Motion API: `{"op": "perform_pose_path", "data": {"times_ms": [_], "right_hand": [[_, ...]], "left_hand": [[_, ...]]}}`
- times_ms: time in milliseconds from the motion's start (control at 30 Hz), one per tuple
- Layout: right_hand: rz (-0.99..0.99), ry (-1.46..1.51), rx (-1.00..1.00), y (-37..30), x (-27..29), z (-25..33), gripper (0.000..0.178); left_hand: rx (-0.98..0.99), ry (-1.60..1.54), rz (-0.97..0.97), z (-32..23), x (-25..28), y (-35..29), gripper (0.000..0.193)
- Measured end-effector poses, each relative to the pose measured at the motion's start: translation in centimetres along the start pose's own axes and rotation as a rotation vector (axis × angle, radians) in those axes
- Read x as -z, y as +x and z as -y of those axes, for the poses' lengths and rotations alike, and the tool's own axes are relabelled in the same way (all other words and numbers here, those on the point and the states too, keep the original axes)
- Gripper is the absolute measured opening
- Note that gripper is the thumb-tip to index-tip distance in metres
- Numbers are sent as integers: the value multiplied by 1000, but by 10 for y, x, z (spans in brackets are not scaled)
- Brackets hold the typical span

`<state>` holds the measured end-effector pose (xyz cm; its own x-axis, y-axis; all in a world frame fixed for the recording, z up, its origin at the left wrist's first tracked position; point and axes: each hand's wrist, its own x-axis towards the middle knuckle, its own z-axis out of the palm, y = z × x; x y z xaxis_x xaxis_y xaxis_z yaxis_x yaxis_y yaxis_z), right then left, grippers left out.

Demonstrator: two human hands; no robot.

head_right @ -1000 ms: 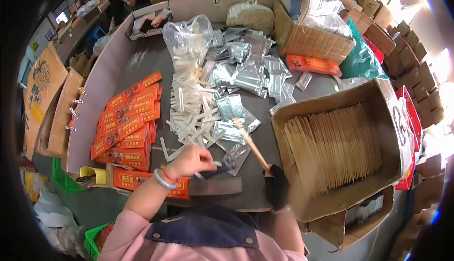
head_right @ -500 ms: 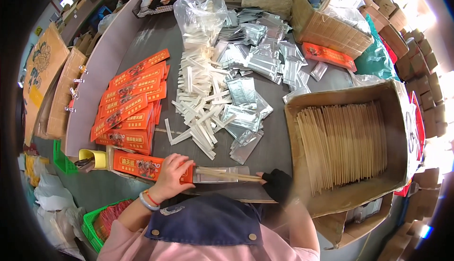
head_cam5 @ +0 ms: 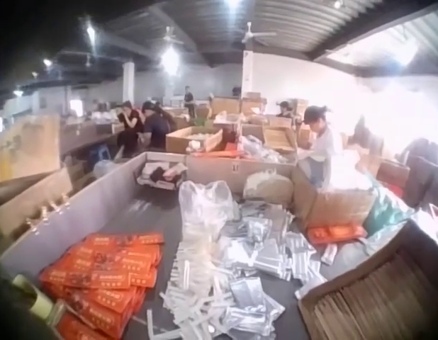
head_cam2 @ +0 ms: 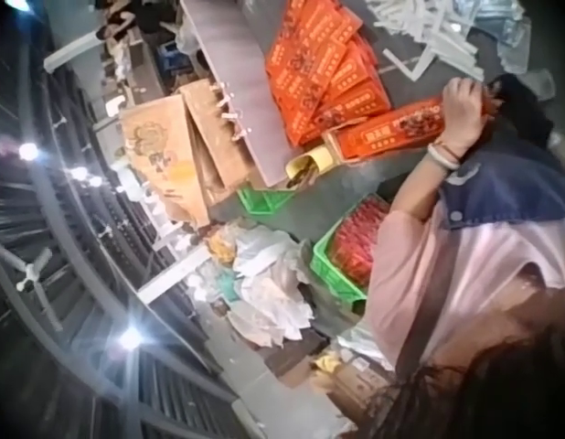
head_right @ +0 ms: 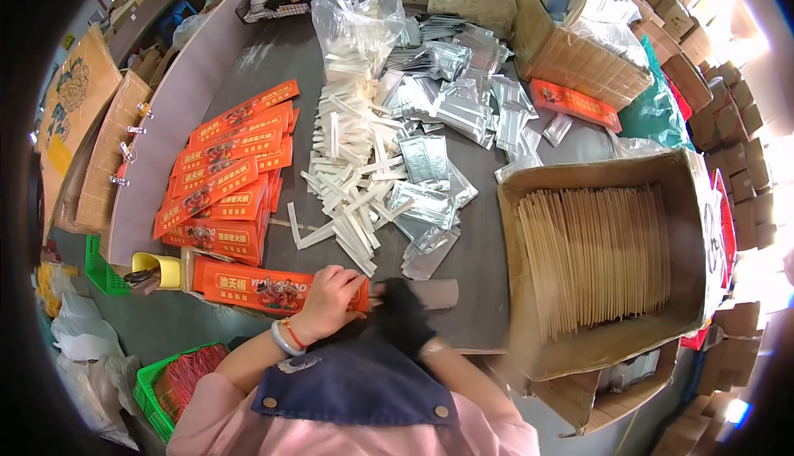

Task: Placing wooden chopsticks into individual plastic sleeves and then into boxes for shipment.

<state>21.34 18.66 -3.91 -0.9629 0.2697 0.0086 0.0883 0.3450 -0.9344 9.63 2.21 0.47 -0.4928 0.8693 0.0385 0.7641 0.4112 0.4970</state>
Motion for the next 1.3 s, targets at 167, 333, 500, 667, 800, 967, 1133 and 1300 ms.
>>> {"op": "perform_pose_path", "data": {"times_ms": [167,333,500,667,800,967,1133,1300], "right_hand": [[62,-676,197,15,31,36,72],[150,-772,222,17,68,52,65],[-74,-760,125,8,92,47,61],[72,-772,73,3,78,63,63],[124,-812,97,1,80,68,63],[217,-834,114,2,78,64,62],[294,-664,218,16,43,60,56],[163,-619,373,25,10,41,65]], "left_hand": [[-179,187,137,0,23,11,39],[-263,184,246,9,87,30,24],[-35,379,-313,65,137,28,25],[420,162,-204,26,18,-37,92],[486,36,-250,29,-1,-39,96],[505,-62,-220,34,0,-41,98],[477,-46,-180,32,4,-40,95],[414,-79,3,39,23,-23,87]]}}
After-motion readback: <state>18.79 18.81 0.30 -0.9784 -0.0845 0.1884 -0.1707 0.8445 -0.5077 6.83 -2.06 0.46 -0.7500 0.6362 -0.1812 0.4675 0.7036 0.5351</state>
